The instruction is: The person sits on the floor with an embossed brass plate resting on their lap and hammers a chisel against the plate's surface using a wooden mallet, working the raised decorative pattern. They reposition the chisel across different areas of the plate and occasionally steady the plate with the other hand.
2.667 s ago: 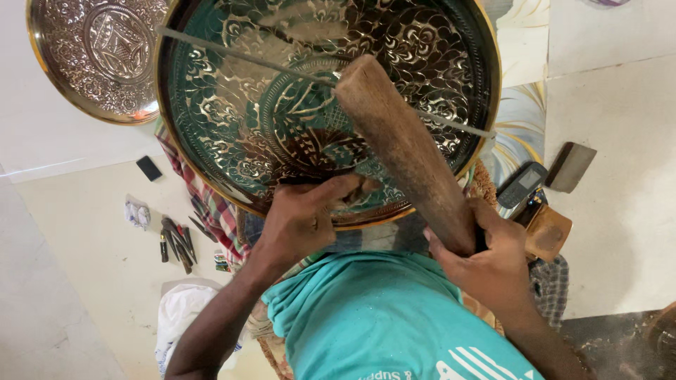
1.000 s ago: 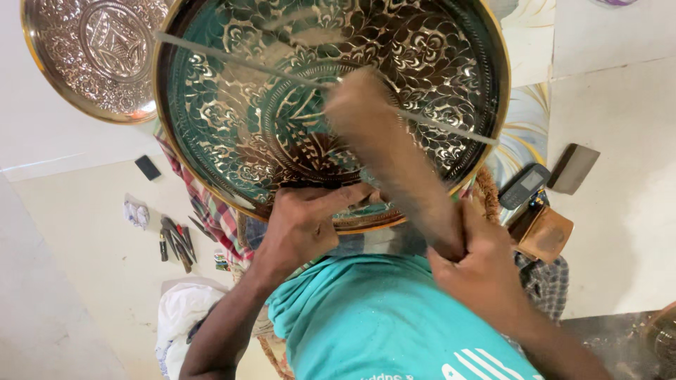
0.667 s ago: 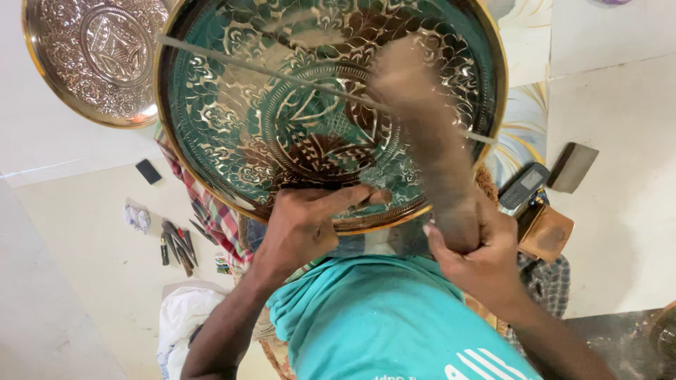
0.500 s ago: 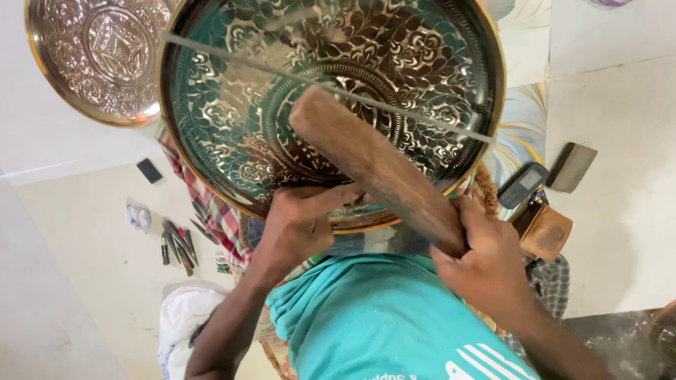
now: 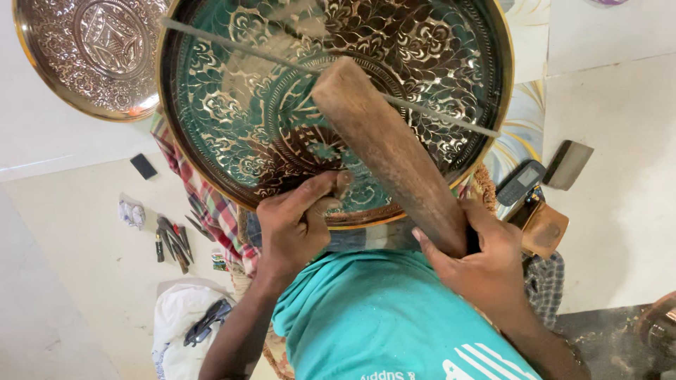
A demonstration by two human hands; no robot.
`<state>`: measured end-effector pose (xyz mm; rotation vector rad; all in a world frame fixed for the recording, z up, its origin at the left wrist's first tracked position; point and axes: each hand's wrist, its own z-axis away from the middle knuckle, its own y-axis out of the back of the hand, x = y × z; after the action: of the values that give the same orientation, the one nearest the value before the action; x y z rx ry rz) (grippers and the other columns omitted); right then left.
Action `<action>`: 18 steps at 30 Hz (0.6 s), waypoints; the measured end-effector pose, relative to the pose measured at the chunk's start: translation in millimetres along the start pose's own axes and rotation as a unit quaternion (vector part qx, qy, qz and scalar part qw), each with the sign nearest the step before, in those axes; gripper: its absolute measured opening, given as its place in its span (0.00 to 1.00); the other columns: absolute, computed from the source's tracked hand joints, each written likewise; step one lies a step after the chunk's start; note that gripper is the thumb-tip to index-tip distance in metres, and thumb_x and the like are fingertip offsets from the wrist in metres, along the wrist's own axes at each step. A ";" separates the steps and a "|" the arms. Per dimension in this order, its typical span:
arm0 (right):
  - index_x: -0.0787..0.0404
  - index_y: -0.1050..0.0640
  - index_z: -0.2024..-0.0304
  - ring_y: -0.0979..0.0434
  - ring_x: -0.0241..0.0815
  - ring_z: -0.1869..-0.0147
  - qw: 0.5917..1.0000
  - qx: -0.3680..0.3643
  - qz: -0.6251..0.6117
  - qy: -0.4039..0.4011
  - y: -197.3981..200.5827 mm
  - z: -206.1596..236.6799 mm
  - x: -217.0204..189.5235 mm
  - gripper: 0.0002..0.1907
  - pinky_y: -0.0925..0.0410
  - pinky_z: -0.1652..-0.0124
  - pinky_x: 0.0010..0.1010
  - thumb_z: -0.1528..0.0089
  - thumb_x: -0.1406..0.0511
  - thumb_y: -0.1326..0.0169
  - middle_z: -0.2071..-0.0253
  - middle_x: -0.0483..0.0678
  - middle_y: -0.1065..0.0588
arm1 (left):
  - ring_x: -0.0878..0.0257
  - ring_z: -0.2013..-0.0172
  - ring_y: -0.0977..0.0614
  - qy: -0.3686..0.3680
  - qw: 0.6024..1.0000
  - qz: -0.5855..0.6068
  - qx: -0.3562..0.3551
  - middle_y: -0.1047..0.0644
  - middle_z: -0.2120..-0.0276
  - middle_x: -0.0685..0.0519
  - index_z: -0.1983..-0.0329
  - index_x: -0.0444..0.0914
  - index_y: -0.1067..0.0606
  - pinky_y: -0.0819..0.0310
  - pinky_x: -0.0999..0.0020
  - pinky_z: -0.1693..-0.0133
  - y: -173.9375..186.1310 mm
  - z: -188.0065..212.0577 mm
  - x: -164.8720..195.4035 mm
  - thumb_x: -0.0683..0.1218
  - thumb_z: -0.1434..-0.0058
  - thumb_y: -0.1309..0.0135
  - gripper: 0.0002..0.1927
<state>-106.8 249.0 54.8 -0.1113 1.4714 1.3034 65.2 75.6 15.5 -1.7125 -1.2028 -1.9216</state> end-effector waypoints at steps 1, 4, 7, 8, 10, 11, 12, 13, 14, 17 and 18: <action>0.69 0.24 0.55 0.18 0.37 0.67 0.999 0.001 -0.010 0.040 2.6 -3.5 -2.2 0.23 0.27 0.65 0.28 0.48 0.65 0.32 0.69 0.54 0.21 | 0.62 0.61 0.12 -0.002 1.000 -0.001 0.003 0.16 0.60 0.48 0.49 0.33 0.21 0.17 0.72 0.56 -0.6 0.5 -0.4 0.27 0.37 0.50 0.17; 0.68 0.23 0.61 0.20 0.37 0.74 0.999 -0.028 0.037 -0.001 10.4 -15.8 -9.5 0.22 0.30 0.72 0.29 0.52 0.64 0.29 0.76 0.54 0.23 | 0.62 0.60 0.12 -0.010 1.000 -0.002 0.008 0.16 0.59 0.47 0.49 0.33 0.22 0.16 0.72 0.55 -1.3 0.8 -1.8 0.26 0.38 0.54 0.19; 0.68 0.24 0.59 0.21 0.39 0.73 0.997 -0.017 0.033 0.061 21.6 -27.1 -21.4 0.22 0.31 0.70 0.30 0.50 0.64 0.30 0.74 0.54 0.23 | 0.61 0.60 0.12 -0.015 1.000 -0.001 0.003 0.16 0.59 0.47 0.49 0.34 0.23 0.16 0.72 0.55 -1.8 2.7 -3.0 0.26 0.38 0.55 0.19; 0.68 0.24 0.59 0.22 0.40 0.75 0.998 -0.040 0.038 0.033 26.2 -31.3 -26.0 0.22 0.31 0.72 0.31 0.50 0.64 0.31 0.75 0.54 0.24 | 0.60 0.60 0.12 -0.019 1.000 -0.003 0.003 0.16 0.59 0.46 0.49 0.33 0.22 0.16 0.71 0.55 -2.1 3.6 -3.8 0.25 0.38 0.55 0.20; 0.67 0.23 0.59 0.25 0.43 0.79 0.995 -0.089 0.047 -0.022 35.7 -39.9 -35.3 0.21 0.32 0.75 0.33 0.50 0.63 0.32 0.78 0.54 0.24 | 0.59 0.60 0.12 -0.017 1.000 0.000 0.002 0.16 0.59 0.44 0.48 0.33 0.22 0.15 0.70 0.56 -2.5 6.0 -5.5 0.25 0.41 0.57 0.22; 0.66 0.23 0.60 0.24 0.47 0.78 0.987 -0.134 0.087 -0.019 40.1 -45.5 -39.0 0.21 0.33 0.75 0.36 0.50 0.63 0.33 0.79 0.55 0.24 | 0.58 0.61 0.12 -0.015 1.000 0.005 0.000 0.17 0.59 0.43 0.48 0.32 0.22 0.15 0.69 0.57 -2.1 6.9 -6.5 0.25 0.43 0.58 0.24; 0.65 0.24 0.60 0.23 0.51 0.77 0.975 -0.179 0.128 -0.017 44.3 -51.4 -41.7 0.20 0.34 0.75 0.39 0.51 0.62 0.33 0.79 0.56 0.24 | 0.57 0.61 0.12 -0.012 1.000 0.011 -0.002 0.17 0.59 0.42 0.48 0.32 0.22 0.14 0.69 0.57 -2.3 7.4 -7.7 0.25 0.46 0.59 0.26; 0.64 0.24 0.61 0.22 0.55 0.75 0.960 -0.223 0.168 -0.015 46.9 -56.0 -44.2 0.20 0.34 0.75 0.43 0.51 0.62 0.34 0.79 0.57 0.24 | 0.57 0.61 0.12 -0.021 1.000 -0.008 0.007 0.18 0.59 0.42 0.50 0.33 0.23 0.14 0.69 0.57 -3.0 7.2 -8.9 0.25 0.45 0.58 0.24; 0.63 0.24 0.58 0.22 0.56 0.75 0.967 -0.216 0.137 0.022 49.2 -59.6 -46.0 0.21 0.34 0.75 0.42 0.52 0.62 0.36 0.78 0.56 0.24 | 0.56 0.61 0.12 -0.031 0.999 -0.027 0.016 0.18 0.60 0.43 0.51 0.33 0.23 0.14 0.69 0.57 -3.5 6.8 -10.0 0.25 0.44 0.56 0.21; 0.61 0.26 0.56 0.22 0.55 0.73 0.975 -0.202 0.078 0.044 49.8 -69.6 -47.7 0.22 0.32 0.72 0.42 0.51 0.61 0.39 0.75 0.55 0.25 | 0.55 0.60 0.13 -0.028 0.999 -0.025 0.017 0.18 0.59 0.41 0.50 0.32 0.23 0.14 0.69 0.58 -3.2 5.9 -10.2 0.25 0.45 0.55 0.22; 0.62 0.28 0.59 0.23 0.55 0.73 0.975 -0.203 0.084 -0.010 47.4 -72.1 -47.6 0.20 0.32 0.72 0.43 0.50 0.61 0.39 0.75 0.55 0.26 | 0.55 0.60 0.13 -0.020 1.000 -0.014 0.012 0.18 0.58 0.40 0.49 0.31 0.22 0.14 0.69 0.59 -3.0 5.9 -9.2 0.25 0.46 0.56 0.24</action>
<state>-166.3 187.9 104.2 -0.2443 1.1997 1.7287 69.3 79.0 5.4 -1.7381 -1.2658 -1.8900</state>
